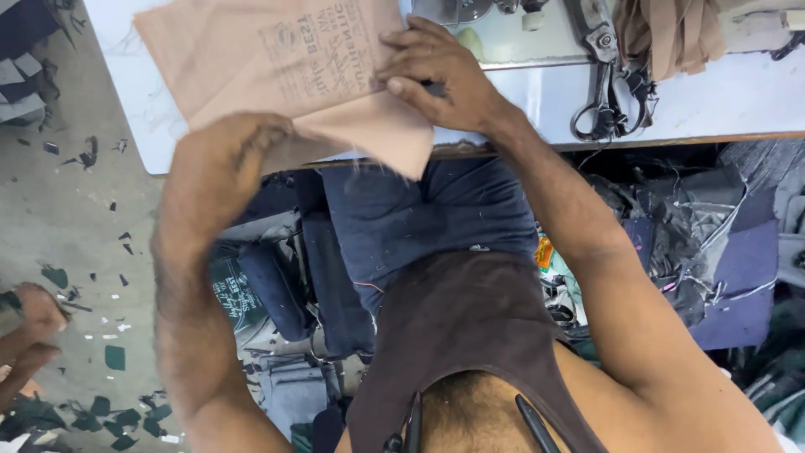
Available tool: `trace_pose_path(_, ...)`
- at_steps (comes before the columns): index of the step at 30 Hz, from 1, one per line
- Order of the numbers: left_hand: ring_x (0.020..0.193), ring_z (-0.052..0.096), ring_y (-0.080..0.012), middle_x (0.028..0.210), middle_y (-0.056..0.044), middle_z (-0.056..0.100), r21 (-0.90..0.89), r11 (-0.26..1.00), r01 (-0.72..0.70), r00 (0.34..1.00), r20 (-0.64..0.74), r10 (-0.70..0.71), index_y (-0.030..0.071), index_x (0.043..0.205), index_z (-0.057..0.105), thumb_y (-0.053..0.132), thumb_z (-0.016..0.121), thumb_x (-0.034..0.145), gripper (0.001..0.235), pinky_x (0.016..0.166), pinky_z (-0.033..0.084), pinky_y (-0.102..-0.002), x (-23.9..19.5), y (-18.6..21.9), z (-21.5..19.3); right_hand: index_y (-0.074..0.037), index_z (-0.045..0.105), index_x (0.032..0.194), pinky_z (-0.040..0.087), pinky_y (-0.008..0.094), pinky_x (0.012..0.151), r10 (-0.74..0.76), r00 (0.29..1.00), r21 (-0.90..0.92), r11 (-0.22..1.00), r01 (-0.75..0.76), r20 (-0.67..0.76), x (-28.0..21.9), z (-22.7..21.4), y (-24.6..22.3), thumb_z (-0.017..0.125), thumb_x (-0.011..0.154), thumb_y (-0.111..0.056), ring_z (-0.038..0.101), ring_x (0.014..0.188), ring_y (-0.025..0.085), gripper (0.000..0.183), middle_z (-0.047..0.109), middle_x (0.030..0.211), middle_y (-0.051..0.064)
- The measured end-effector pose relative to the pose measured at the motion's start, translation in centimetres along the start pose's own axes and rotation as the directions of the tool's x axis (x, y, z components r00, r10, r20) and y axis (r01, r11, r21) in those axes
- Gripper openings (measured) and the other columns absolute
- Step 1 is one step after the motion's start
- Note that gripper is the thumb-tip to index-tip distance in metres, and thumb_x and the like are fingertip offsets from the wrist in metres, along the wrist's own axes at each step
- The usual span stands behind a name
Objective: The person holds a piece of tan leather, folds and smooths it over their lap, then uses large shears to cut it into narrow strips. The cut strips accumulate on their lap as they continue cutting along the edge of the leather piece.
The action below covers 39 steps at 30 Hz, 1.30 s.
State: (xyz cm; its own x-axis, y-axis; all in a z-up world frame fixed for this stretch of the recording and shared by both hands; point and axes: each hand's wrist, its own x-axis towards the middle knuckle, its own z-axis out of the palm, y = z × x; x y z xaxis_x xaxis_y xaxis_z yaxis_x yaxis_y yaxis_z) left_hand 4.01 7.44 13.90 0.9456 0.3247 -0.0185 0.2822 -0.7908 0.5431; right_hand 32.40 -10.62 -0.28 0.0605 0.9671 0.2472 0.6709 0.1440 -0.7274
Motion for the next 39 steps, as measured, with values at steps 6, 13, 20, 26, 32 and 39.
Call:
trace_pose_path(6,0.062,0.057,-0.0207,0.081,-0.016,0.068,-0.062,0.963,0.261,0.960,0.120,-0.252,0.003,0.117,0.074,0.018,0.068,0.108,0.019,0.056,0.044,-0.037,5.5,-1.7,-1.9,-0.011,0.070,0.132,0.013,0.057,0.129,0.014,1.000,0.236,0.972,-0.019,0.027,-1.6,-1.6,-0.7,0.067,0.097,-0.047,0.032,0.152,0.034,0.051,0.063,0.143,0.010)
trace_pose_path(13,0.072,0.061,-0.0209,0.086,-0.015,0.069,-0.092,0.990,0.103,0.994,0.049,-0.099,-0.002,0.117,0.074,0.017,0.073,0.109,0.021,0.065,0.047,-0.035,8.7,-7.3,-0.4,-0.009,0.073,0.125,0.021,0.055,0.129,0.324,0.944,0.183,0.933,-0.309,-0.058,-0.9,1.2,-2.1,0.077,0.096,-0.043,0.035,0.154,0.040,0.046,0.064,0.143,0.014)
trace_pose_path(20,0.093,0.066,-0.0327,0.100,-0.016,0.070,0.056,0.998,-0.034,0.997,-0.072,0.038,-0.002,0.109,0.072,0.015,0.074,0.107,0.018,0.082,0.052,-0.043,9.7,-10.5,1.9,-0.004,0.052,0.143,0.053,0.042,0.107,0.605,0.746,0.423,0.775,-0.470,-0.278,0.9,2.7,-3.5,0.073,0.096,-0.026,0.061,0.123,0.034,0.056,0.053,0.131,0.014)
trace_pose_path(26,0.090,0.066,-0.0330,0.101,-0.016,0.070,0.162,0.986,-0.031,0.997,-0.068,0.042,0.000,0.108,0.072,0.014,0.072,0.107,0.014,0.080,0.051,-0.044,11.1,-10.7,1.8,-0.004,0.050,0.148,0.043,0.044,0.108,0.337,0.819,0.087,0.938,-0.336,-0.465,1.9,3.0,-3.9,0.073,0.101,-0.014,0.062,0.103,0.028,0.054,0.064,0.092,0.010)
trace_pose_path(32,0.088,0.067,-0.0317,0.100,-0.016,0.070,0.151,0.988,-0.018,0.997,-0.076,0.030,-0.002,0.108,0.070,0.018,0.074,0.106,0.021,0.077,0.052,-0.043,11.3,-11.3,2.0,-0.005,0.063,0.136,0.040,0.046,0.115,0.290,0.822,-0.054,0.931,-0.360,-0.490,2.0,4.1,-3.5,0.071,0.102,-0.011,0.062,0.097,0.022,0.035,0.067,0.092,0.009)
trace_pose_path(39,0.087,0.070,-0.0312,0.100,-0.015,0.073,0.154,0.988,-0.016,0.997,-0.074,0.027,0.000,0.106,0.072,0.023,0.078,0.105,0.024,0.076,0.053,-0.042,12.4,-11.6,1.9,-0.002,0.072,0.125,0.041,0.045,0.110,0.236,0.830,-0.167,0.917,-0.362,-0.506,2.6,3.8,-3.8,0.071,0.100,-0.010,0.061,0.098,0.022,0.026,0.071,0.092,0.009)
